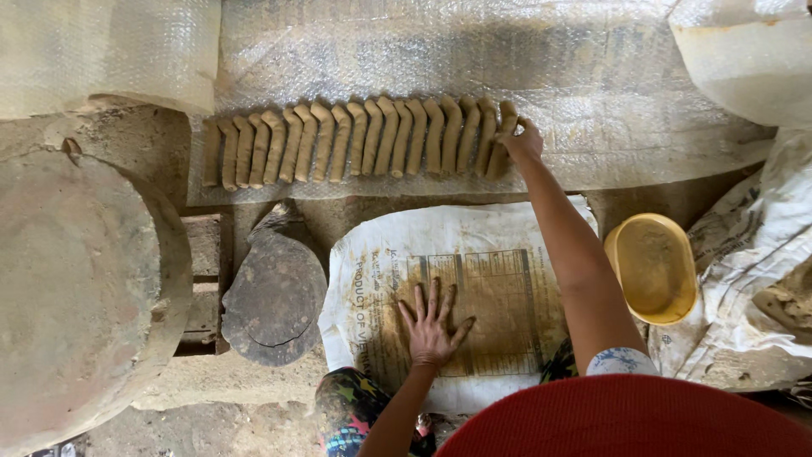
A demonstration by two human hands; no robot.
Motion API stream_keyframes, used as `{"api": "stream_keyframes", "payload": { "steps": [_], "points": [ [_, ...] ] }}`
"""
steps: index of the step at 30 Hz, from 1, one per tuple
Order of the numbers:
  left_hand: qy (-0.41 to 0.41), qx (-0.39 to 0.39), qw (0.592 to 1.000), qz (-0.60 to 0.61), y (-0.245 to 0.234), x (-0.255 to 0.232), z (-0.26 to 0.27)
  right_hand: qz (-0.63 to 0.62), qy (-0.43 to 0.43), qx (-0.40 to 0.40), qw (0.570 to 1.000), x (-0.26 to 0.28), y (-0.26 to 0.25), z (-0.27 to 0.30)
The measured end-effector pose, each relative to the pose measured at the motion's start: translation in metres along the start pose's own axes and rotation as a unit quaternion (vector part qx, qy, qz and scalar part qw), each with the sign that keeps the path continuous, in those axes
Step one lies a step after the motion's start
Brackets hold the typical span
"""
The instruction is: The person uses their hands and a wooden rolling pin to roll and shape clay on a white sack, periodically placing long rolls of clay into a pile and using a tool to cut the clay.
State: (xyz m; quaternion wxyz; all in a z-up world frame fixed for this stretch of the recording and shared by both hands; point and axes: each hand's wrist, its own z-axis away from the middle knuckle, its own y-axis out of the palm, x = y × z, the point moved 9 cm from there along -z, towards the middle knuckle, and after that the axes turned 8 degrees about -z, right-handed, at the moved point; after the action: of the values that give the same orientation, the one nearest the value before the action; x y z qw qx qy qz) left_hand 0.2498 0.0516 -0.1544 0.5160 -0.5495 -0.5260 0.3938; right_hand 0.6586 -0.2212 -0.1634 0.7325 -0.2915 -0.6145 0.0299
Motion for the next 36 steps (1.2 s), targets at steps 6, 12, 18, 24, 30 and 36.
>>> {"api": "stream_keyframes", "payload": {
  "steps": [6, 12, 18, 24, 30, 36],
  "points": [
    [0.003, 0.002, 1.0, -0.018, 0.004, -0.001, 0.001, 0.156, -0.052, 0.026, 0.986, 0.035, -0.002, 0.038],
    [0.004, 0.111, 0.994, 0.019, -0.005, 0.002, -0.005, 0.039, -0.029, 0.324, 0.945, -0.02, -0.063, 0.277],
    [0.004, 0.165, 0.984, 0.068, -0.013, 0.003, 0.002, 0.052, -0.155, 0.049, 0.985, -0.064, -0.236, 0.478],
    [0.009, 0.178, 0.983, 0.054, 0.002, -0.002, 0.005, 0.101, -0.194, -0.115, 0.969, -0.072, -0.302, 0.569],
    [-0.034, 0.204, 0.903, 0.377, 0.011, 0.038, -0.041, 0.105, -0.164, -0.1, 0.976, -0.091, -0.292, 0.582],
    [-0.09, 0.197, 0.707, 0.673, 0.004, 0.079, 0.044, -0.039, -0.208, -0.061, 0.976, -0.094, -0.295, 0.584]
  ]
}}
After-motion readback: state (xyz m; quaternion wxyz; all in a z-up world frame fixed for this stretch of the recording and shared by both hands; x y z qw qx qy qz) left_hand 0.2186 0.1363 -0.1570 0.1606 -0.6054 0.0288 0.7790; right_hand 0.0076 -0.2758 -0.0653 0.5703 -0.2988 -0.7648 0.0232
